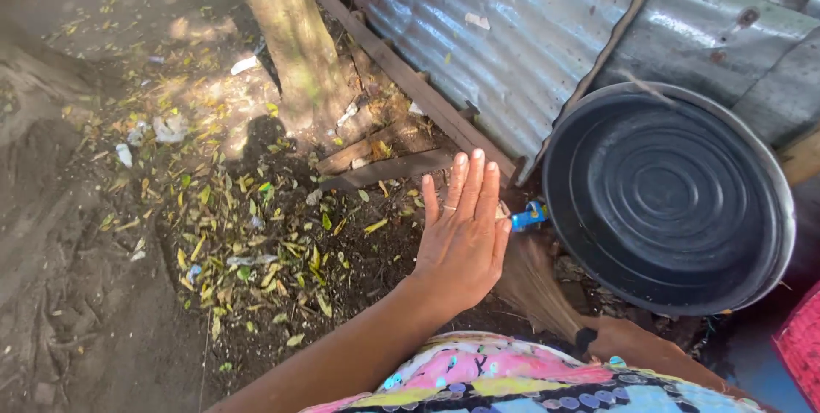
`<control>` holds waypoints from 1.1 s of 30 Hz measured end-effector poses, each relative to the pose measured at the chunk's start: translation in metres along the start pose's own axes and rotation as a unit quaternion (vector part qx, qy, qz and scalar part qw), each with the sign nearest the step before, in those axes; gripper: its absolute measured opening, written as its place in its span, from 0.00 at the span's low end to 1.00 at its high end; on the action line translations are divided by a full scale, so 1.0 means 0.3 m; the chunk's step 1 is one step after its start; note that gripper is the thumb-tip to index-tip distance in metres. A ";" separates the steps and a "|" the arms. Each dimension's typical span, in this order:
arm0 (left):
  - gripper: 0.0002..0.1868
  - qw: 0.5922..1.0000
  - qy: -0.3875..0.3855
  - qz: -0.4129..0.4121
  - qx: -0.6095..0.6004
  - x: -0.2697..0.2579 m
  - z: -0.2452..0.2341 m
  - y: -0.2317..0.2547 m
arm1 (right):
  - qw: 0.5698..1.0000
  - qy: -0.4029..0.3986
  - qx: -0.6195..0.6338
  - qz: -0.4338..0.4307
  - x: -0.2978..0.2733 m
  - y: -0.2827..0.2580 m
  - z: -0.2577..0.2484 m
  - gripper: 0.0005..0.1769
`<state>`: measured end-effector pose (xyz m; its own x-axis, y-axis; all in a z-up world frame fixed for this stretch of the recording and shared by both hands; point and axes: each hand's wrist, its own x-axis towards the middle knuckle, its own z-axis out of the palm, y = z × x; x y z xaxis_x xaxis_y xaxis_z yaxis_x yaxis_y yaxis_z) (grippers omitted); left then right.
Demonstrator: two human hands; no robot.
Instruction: Sweeping fallen leaves and debris off the ground using a stick broom.
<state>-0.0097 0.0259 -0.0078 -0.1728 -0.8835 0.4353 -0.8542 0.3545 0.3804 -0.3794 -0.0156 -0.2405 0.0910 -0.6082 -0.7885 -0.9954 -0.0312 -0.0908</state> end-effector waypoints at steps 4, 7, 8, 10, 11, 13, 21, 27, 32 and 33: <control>0.37 1.000 0.007 -0.004 -0.001 0.011 0.005 0.006 | 0.991 0.018 0.128 0.037 -0.231 -0.127 -0.088 0.53; 0.37 1.000 -0.004 -0.027 -0.009 0.010 0.001 0.017 | 0.983 0.066 0.168 -0.042 -0.321 -0.066 -0.111 0.53; 0.37 1.000 0.005 -0.024 -0.012 0.008 -0.002 0.016 | 0.982 0.073 0.174 -0.012 -0.353 -0.070 -0.130 0.54; 0.37 1.000 0.008 -0.022 -0.018 -0.007 0.011 0.021 | 0.980 0.077 0.183 0.021 -0.352 -0.020 -0.105 0.55; 0.37 1.000 0.010 -0.025 -0.016 -0.005 0.013 0.015 | 0.986 0.095 0.129 0.044 -0.301 0.019 -0.096 0.59; 0.37 0.999 0.011 -0.029 -0.012 -0.012 0.013 0.008 | 0.989 0.114 0.075 0.065 -0.176 0.098 -0.050 0.63; 0.36 0.999 0.008 -0.034 -0.001 0.004 0.002 0.017 | 0.990 0.127 0.054 -0.033 -0.068 0.061 0.058 0.49; 0.38 1.000 0.013 -0.015 -0.010 0.028 0.021 0.060 | 0.986 0.080 0.116 -0.089 -0.349 -0.202 -0.143 0.55; 0.37 0.999 0.019 -0.024 -0.018 -0.015 0.008 0.051 | 0.986 0.165 0.026 0.017 -0.245 -0.134 -0.148 0.60; 0.37 0.999 0.025 -0.027 -0.009 -0.029 0.009 0.040 | 0.983 0.166 0.010 0.080 -0.229 -0.124 -0.151 0.60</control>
<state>-0.0199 0.0372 -0.0093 -0.1018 -0.8855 0.4534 -0.8524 0.3126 0.4192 -0.3501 -0.0086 -0.1556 -0.0846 -0.8290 -0.5528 -0.9950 0.0995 0.0032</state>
